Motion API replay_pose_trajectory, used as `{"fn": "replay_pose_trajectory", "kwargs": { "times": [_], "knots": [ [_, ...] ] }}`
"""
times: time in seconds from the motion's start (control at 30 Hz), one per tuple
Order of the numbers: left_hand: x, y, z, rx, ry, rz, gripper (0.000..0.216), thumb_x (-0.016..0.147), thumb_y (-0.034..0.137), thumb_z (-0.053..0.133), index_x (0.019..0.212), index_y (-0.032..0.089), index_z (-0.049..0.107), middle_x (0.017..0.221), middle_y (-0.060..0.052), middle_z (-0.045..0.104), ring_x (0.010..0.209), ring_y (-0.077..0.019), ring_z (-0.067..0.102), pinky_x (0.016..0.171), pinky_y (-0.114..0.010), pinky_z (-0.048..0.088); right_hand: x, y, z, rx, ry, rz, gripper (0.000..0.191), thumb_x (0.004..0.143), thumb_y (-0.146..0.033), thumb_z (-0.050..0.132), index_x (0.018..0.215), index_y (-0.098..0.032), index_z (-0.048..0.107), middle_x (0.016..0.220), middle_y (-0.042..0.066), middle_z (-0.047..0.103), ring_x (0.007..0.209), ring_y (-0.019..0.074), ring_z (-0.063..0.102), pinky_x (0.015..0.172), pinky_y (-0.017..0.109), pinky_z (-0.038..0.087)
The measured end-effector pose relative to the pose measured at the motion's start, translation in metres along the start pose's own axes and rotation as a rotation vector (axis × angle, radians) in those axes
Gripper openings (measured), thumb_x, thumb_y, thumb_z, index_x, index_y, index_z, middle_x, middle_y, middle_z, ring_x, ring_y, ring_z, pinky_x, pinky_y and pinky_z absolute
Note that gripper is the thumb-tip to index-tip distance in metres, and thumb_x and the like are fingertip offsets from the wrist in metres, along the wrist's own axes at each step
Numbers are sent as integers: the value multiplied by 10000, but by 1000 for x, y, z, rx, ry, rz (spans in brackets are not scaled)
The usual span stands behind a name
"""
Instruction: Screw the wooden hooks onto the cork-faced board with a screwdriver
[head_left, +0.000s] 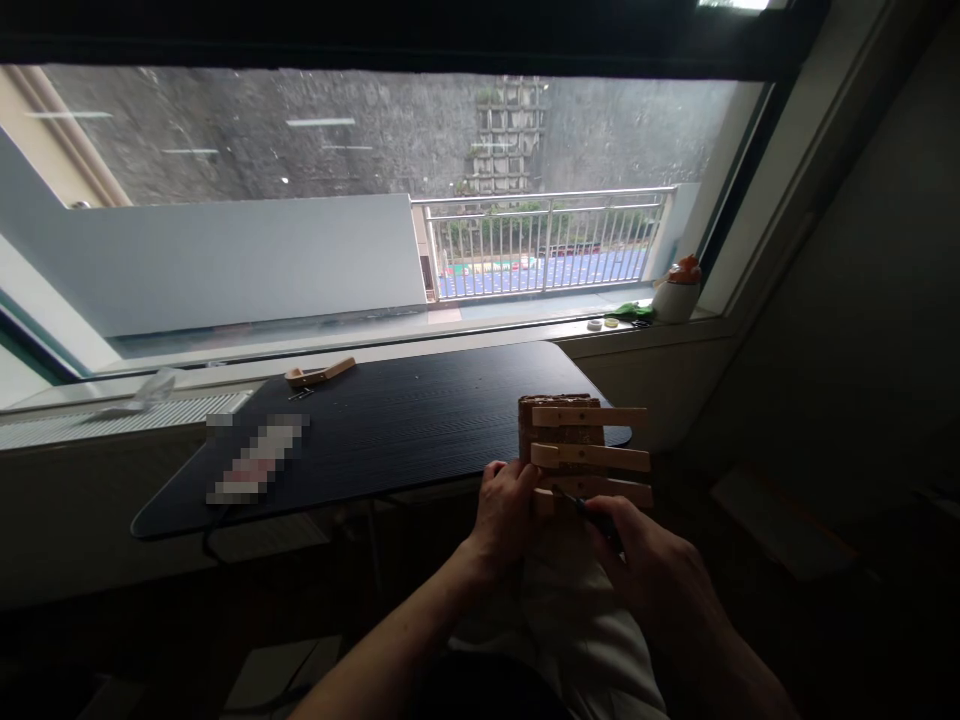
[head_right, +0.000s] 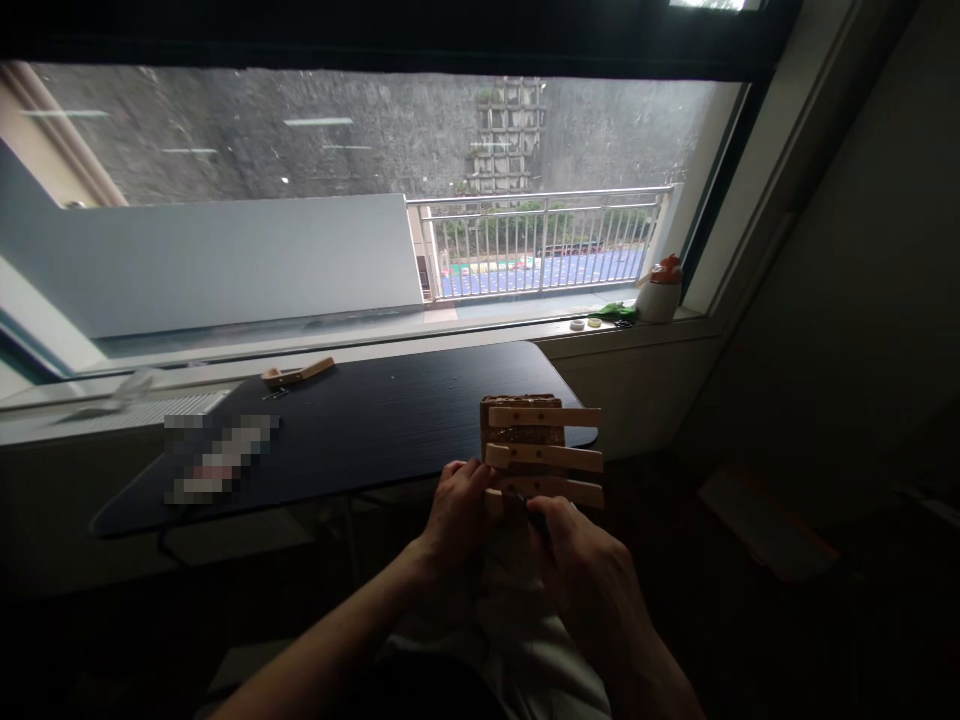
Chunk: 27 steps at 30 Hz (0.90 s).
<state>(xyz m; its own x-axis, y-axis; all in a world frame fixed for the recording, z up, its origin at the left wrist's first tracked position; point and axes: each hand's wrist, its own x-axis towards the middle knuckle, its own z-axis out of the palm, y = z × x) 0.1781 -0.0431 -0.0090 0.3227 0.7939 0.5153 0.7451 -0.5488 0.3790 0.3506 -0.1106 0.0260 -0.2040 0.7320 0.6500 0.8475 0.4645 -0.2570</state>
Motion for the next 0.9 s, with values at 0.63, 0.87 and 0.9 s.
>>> {"fn": "replay_pose_trajectory", "kwargs": {
  "times": [0.63,0.87,0.9],
  "knots": [
    [0,2,-2,11,2,3,140,763,222,541,902,206,545,872,-31,605,813,-191,555,831,-356,354,0,5,-4,-7,12,-18,205,891,-270,399,1018,-230,554,900,15,699,700,130,665,599,213,465],
    [0,0,1,1,-15,2,207,755,207,540,962,213,555,929,-40,615,848,-199,562,853,-368,345,-3,13,1,-62,13,72,221,897,-342,419,984,-207,570,761,13,704,575,137,655,516,218,439],
    [0,0,1,2,-11,2,202,754,206,539,955,213,558,923,-39,616,843,-199,563,853,-368,347,-3,14,1,-70,19,88,225,896,-351,420,980,-204,568,748,12,703,560,140,654,504,220,438]
  ]
}}
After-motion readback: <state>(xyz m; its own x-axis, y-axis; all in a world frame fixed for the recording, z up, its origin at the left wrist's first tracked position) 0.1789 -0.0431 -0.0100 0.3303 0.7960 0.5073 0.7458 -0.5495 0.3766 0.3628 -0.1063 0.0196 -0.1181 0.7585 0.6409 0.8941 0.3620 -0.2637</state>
